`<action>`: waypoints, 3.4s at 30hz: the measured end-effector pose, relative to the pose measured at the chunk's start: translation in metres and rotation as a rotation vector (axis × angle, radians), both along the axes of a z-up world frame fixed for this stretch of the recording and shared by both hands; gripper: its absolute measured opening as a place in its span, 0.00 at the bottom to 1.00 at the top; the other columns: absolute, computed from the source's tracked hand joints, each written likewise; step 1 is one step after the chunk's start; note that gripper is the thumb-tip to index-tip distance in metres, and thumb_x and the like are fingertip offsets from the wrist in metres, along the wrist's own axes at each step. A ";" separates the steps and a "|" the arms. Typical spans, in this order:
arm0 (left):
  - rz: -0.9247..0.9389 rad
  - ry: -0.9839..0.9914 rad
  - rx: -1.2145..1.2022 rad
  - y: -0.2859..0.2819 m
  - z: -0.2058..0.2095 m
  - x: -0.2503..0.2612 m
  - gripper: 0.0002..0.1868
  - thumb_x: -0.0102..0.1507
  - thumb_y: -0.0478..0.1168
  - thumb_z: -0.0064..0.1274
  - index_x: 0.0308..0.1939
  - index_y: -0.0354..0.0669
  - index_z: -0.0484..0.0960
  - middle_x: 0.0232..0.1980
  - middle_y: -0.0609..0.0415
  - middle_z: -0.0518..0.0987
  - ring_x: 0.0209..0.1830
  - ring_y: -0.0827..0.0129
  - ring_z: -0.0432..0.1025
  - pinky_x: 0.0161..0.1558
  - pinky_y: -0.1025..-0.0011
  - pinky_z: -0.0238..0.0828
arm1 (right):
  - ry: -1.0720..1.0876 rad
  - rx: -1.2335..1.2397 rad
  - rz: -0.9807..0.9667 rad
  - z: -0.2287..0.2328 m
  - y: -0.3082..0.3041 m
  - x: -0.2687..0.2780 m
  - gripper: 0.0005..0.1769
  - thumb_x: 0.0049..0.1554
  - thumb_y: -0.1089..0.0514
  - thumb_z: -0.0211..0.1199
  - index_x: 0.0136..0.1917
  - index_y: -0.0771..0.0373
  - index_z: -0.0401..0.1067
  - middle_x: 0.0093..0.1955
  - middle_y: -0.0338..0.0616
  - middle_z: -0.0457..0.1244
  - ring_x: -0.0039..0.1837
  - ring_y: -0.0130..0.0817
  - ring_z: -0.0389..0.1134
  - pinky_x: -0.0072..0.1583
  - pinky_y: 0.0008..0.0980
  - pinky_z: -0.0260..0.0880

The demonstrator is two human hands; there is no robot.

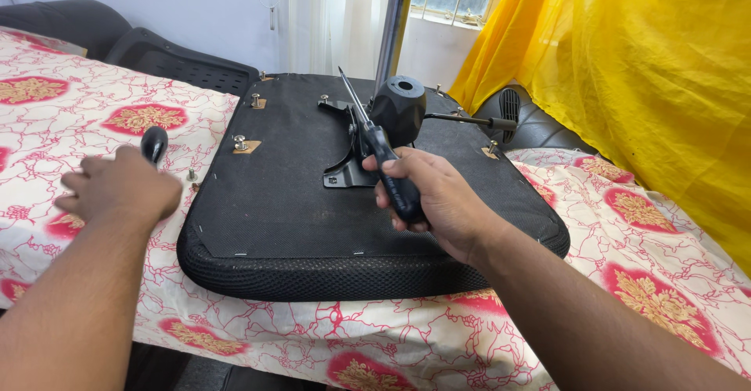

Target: The person uses a screwdriver to remove screws from the underside of an office chair seat, detaching the central gas-lift mechanism and several metal brackets. The removed screws and brackets are placed on the table beside the seat.

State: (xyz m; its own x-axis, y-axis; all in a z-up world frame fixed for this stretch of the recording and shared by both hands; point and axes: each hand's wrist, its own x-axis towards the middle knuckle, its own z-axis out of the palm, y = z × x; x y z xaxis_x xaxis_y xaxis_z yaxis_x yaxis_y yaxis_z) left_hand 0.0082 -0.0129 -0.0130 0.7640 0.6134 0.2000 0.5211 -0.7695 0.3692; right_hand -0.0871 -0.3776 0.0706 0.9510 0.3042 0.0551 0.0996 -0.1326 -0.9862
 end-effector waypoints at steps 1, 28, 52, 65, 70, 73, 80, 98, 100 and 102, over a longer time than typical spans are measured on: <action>-0.064 -0.109 0.013 -0.011 0.009 -0.004 0.31 0.58 0.52 0.57 0.64 0.46 0.77 0.66 0.31 0.68 0.68 0.37 0.56 0.62 0.39 0.49 | -0.020 -0.026 -0.003 0.002 0.001 0.000 0.19 0.58 0.48 0.53 0.58 0.57 0.73 0.36 0.36 0.64 0.30 0.24 0.63 0.30 0.23 0.53; -0.270 -0.259 -0.826 -0.027 0.054 0.010 0.17 0.65 0.36 0.42 0.51 0.23 0.76 0.40 0.39 0.77 0.34 0.60 0.71 0.34 0.56 0.66 | -0.310 0.051 -0.534 -0.005 0.004 0.067 0.43 0.47 0.49 0.75 0.67 0.65 0.58 0.61 0.50 0.62 0.61 0.34 0.69 0.60 0.31 0.73; -0.220 0.119 -0.075 -0.005 0.022 0.033 0.26 0.62 0.41 0.58 0.66 0.55 0.80 0.66 0.39 0.75 0.62 0.49 0.75 0.62 0.56 0.73 | -0.204 0.060 -0.585 0.003 0.041 0.079 0.42 0.42 0.40 0.77 0.63 0.61 0.65 0.58 0.44 0.67 0.60 0.31 0.70 0.64 0.35 0.70; -0.372 0.014 -0.524 -0.054 0.062 0.066 0.32 0.70 0.53 0.47 0.67 0.28 0.74 0.69 0.33 0.73 0.70 0.45 0.69 0.69 0.51 0.62 | -0.327 0.247 -0.600 -0.002 0.046 0.090 0.26 0.44 0.59 0.74 0.56 0.61 0.69 0.49 0.40 0.68 0.51 0.27 0.71 0.53 0.30 0.74; -0.375 0.039 -0.694 -0.060 0.060 0.090 0.38 0.69 0.55 0.48 0.70 0.23 0.67 0.71 0.27 0.68 0.70 0.42 0.67 0.69 0.54 0.63 | -0.488 0.415 -0.559 -0.013 0.046 0.103 0.27 0.44 0.63 0.74 0.56 0.65 0.69 0.48 0.42 0.68 0.49 0.29 0.71 0.54 0.28 0.73; -0.350 0.062 -0.785 -0.063 0.058 0.101 0.38 0.69 0.55 0.48 0.70 0.24 0.66 0.69 0.26 0.70 0.65 0.44 0.72 0.65 0.55 0.70 | -0.547 0.443 -0.559 -0.017 0.041 0.110 0.27 0.44 0.64 0.74 0.56 0.64 0.69 0.48 0.39 0.68 0.50 0.26 0.71 0.55 0.27 0.73; -0.369 -0.026 -1.130 -0.061 0.047 0.109 0.32 0.65 0.53 0.49 0.65 0.31 0.73 0.60 0.34 0.80 0.48 0.56 0.82 0.47 0.59 0.83 | -0.617 0.400 -0.551 -0.005 0.033 0.126 0.23 0.44 0.63 0.75 0.52 0.64 0.71 0.45 0.39 0.68 0.46 0.27 0.70 0.51 0.26 0.73; -0.363 0.077 -0.898 -0.071 0.051 0.105 0.35 0.65 0.55 0.55 0.63 0.24 0.74 0.53 0.29 0.82 0.39 0.53 0.82 0.40 0.61 0.82 | -0.589 0.375 -0.490 -0.015 0.030 0.108 0.27 0.47 0.63 0.75 0.57 0.64 0.66 0.52 0.42 0.66 0.53 0.29 0.71 0.56 0.28 0.75; -0.357 0.068 -0.909 -0.070 0.050 0.104 0.36 0.65 0.55 0.55 0.62 0.23 0.74 0.53 0.28 0.82 0.39 0.51 0.82 0.41 0.60 0.83 | -0.572 0.363 -0.489 -0.016 0.030 0.105 0.27 0.47 0.63 0.75 0.57 0.63 0.65 0.52 0.42 0.66 0.53 0.29 0.70 0.56 0.29 0.75; -0.350 0.057 -0.903 -0.069 0.049 0.105 0.36 0.64 0.55 0.56 0.62 0.23 0.74 0.54 0.28 0.81 0.39 0.49 0.82 0.41 0.58 0.82 | -0.545 0.352 -0.483 -0.016 0.029 0.102 0.28 0.46 0.63 0.75 0.57 0.63 0.65 0.51 0.41 0.66 0.53 0.29 0.70 0.55 0.30 0.75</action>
